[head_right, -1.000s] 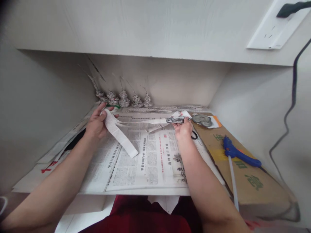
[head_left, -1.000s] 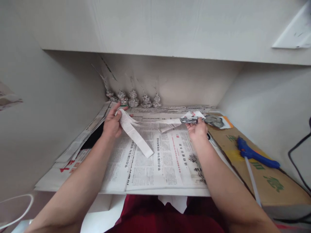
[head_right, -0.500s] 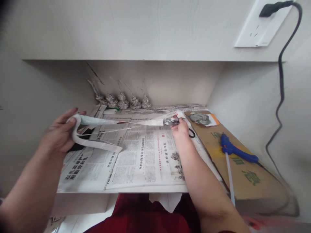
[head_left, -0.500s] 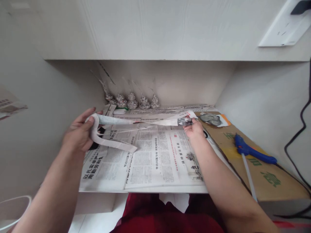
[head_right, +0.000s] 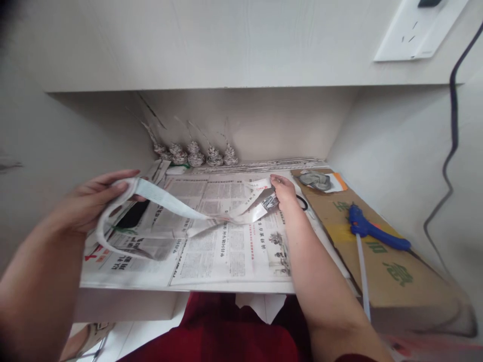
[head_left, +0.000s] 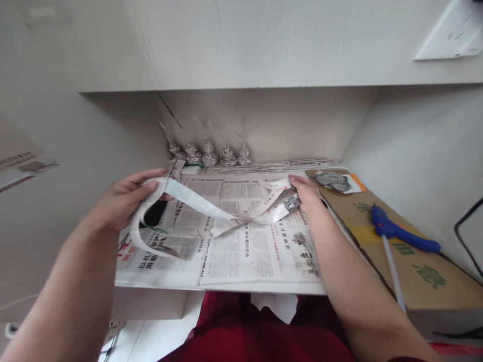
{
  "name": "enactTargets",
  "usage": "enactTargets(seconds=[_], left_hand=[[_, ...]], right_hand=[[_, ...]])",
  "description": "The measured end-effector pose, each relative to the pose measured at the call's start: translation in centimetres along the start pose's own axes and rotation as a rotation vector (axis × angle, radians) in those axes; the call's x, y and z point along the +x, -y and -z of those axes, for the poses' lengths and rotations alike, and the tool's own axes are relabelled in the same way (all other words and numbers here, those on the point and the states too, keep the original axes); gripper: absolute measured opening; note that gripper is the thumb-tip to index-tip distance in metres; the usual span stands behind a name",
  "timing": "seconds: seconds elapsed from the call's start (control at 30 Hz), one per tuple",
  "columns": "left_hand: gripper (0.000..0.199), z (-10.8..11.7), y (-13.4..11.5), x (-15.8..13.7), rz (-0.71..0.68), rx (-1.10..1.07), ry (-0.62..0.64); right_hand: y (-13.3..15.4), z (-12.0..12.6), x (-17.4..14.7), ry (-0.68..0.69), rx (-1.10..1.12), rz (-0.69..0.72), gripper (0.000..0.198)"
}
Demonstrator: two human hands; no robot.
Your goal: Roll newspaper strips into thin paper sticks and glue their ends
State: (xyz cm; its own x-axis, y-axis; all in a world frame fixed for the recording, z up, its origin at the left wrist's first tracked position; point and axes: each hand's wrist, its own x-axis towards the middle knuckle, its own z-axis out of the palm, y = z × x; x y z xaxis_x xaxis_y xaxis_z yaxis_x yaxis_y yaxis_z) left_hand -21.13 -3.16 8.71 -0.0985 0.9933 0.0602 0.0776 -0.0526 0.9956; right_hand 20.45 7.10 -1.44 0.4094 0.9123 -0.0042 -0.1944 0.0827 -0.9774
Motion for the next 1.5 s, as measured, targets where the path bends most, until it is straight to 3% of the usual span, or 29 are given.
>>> enactTargets(seconds=[0.2,0.3,0.43,0.57,0.67,0.83,1.0,1.13,1.37,1.5], left_hand=[[0.046,-7.7,0.0,1.2,-0.043,0.187,0.388],[0.044,-11.2,1.2,2.5,-0.154,0.091,0.553],[0.051,-15.0,3.6,4.9,-0.129,-0.098,0.655],[0.052,-18.2,5.0,6.5,-0.075,-0.084,0.759],[0.053,-20.1,5.5,7.1,-0.111,-0.072,0.833],[0.04,-22.3,7.3,8.1,-0.261,0.074,0.707],[0.073,-23.2,9.3,8.0,-0.356,0.229,0.584],[0.097,-23.2,10.1,7.0,-0.268,0.357,0.433],[0.102,-23.1,10.3,5.9,-0.238,0.288,0.292],[0.095,-23.3,11.0,6.4,-0.248,0.171,0.295]], right_hand=[[-1.5,-0.2,-0.1,0.032,-0.395,0.23,0.037],[-1.8,-0.3,-0.2,0.05,-0.466,0.271,0.035],[-2.1,-0.3,-0.2,0.046,-0.523,0.26,0.036],[-2.5,-0.3,0.2,0.054,-0.588,0.294,0.033],[-2.7,-0.3,0.3,0.071,-0.619,0.326,0.031],[-2.5,-0.5,0.3,0.017,-0.559,0.285,0.028],[-2.2,-0.9,-0.3,0.033,-0.426,0.086,0.024],[-2.0,-1.6,-1.2,0.151,-0.345,-0.026,0.028],[-0.9,-2.3,-2.6,0.439,-0.031,-0.138,0.024],[-0.3,-2.3,-3.2,0.613,0.125,-0.192,0.026]])
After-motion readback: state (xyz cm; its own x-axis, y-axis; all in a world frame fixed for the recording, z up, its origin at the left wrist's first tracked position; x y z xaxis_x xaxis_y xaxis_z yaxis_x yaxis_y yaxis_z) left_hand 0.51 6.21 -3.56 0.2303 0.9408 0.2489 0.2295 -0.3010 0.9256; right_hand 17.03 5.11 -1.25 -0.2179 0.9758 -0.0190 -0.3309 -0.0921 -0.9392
